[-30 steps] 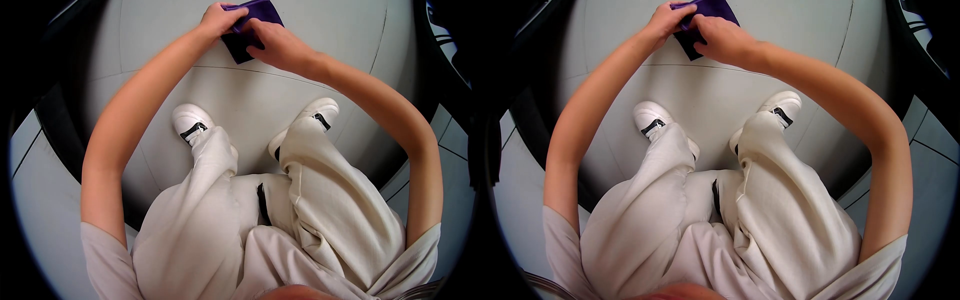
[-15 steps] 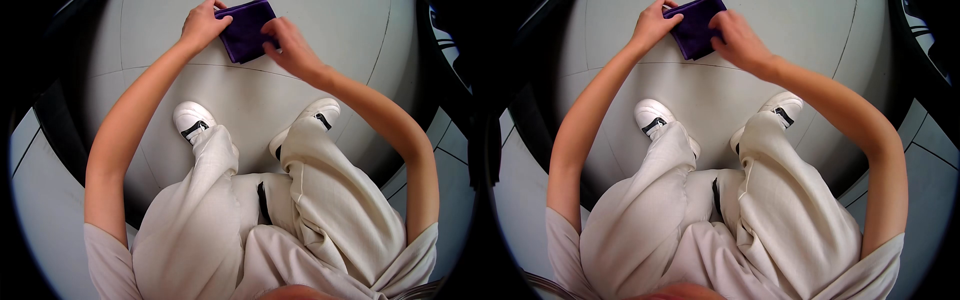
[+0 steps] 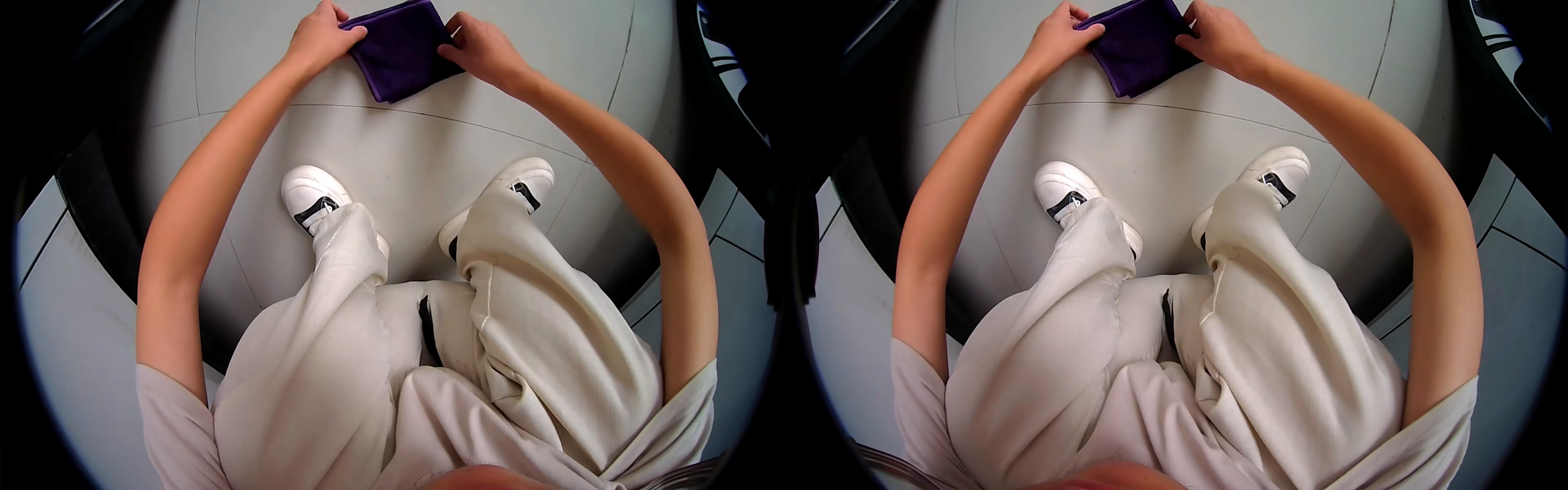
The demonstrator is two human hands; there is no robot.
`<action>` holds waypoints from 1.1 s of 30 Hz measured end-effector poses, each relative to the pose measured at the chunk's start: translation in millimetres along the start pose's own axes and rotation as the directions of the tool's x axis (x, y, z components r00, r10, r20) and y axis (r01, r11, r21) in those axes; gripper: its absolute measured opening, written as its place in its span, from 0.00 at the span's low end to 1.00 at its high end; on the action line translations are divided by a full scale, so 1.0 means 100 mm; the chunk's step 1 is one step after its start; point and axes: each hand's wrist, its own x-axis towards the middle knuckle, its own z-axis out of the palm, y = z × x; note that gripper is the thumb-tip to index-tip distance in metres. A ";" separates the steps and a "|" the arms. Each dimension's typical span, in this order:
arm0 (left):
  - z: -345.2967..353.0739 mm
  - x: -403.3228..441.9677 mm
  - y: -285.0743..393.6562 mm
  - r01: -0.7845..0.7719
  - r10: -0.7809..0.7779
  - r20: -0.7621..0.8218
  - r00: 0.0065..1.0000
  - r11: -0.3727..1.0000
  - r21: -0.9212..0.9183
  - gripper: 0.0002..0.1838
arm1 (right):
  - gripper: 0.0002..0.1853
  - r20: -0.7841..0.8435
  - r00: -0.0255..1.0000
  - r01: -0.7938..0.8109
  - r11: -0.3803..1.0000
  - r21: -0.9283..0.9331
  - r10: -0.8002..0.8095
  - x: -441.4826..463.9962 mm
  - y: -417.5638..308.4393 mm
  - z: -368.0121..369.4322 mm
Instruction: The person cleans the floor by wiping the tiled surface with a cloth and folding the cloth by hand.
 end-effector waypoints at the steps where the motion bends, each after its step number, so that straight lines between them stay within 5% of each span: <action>1: -0.04 -0.02 0.06 -0.001 0.001 0.000 1.000 1.000 0.001 0.24 | 0.20 -0.011 1.000 -0.001 0.998 0.056 0.002 0.01 0.03 0.01; 3: -0.11 -0.08 0.17 0.163 -0.136 0.124 0.983 0.957 -0.242 0.23 | 0.19 -0.019 1.000 0.002 0.994 0.108 0.000 0.03 0.06 0.04; 9: 0.05 0.00 0.01 0.279 -0.194 0.205 0.959 0.770 -0.574 0.20 | 0.17 0.017 0.998 -0.062 0.993 0.097 0.061 0.06 0.01 -0.01; 13: 0.02 -0.03 0.11 0.309 -0.219 0.222 0.950 0.755 -0.578 0.19 | 0.17 -0.094 0.994 0.062 0.997 0.043 -0.057 0.00 0.04 0.07; 15: -0.03 -0.08 0.18 0.216 -0.157 0.159 0.975 0.845 -0.489 0.18 | 0.19 -0.178 0.979 0.107 0.994 0.032 -0.099 -0.08 0.02 0.09; 17: -0.09 -0.12 0.24 0.182 -0.121 0.166 0.979 0.885 -0.429 0.16 | 0.14 -0.189 0.881 0.401 0.896 -0.190 -0.434 -0.19 -0.04 0.03; 18: -0.12 -0.13 0.28 0.145 -0.085 0.175 0.981 0.918 -0.369 0.15 | 0.14 -0.189 0.880 0.403 0.895 -0.190 -0.436 -0.20 -0.02 0.01; 20: -0.13 -0.14 0.33 0.125 -0.080 0.148 0.986 0.936 -0.329 0.14 | 0.16 0.070 0.684 0.648 0.562 -0.514 -0.726 -0.22 0.10 -0.01; 24: -0.04 -0.07 0.18 -0.053 0.053 -0.002 0.999 0.994 -0.091 0.16 | 0.14 0.116 0.660 0.669 0.510 -0.541 -0.743 -0.17 0.20 0.05; 28: -0.06 -0.04 0.17 0.021 -0.015 0.063 0.998 0.994 -0.105 0.17 | 0.13 0.196 0.578 0.732 0.397 -0.553 -0.792 -0.11 0.25 -0.02; 33: -0.04 -0.02 0.14 -0.067 0.065 0.035 0.997 0.996 0.052 0.17 | 0.13 0.242 0.522 0.761 0.319 -0.564 -0.818 -0.10 0.29 -0.11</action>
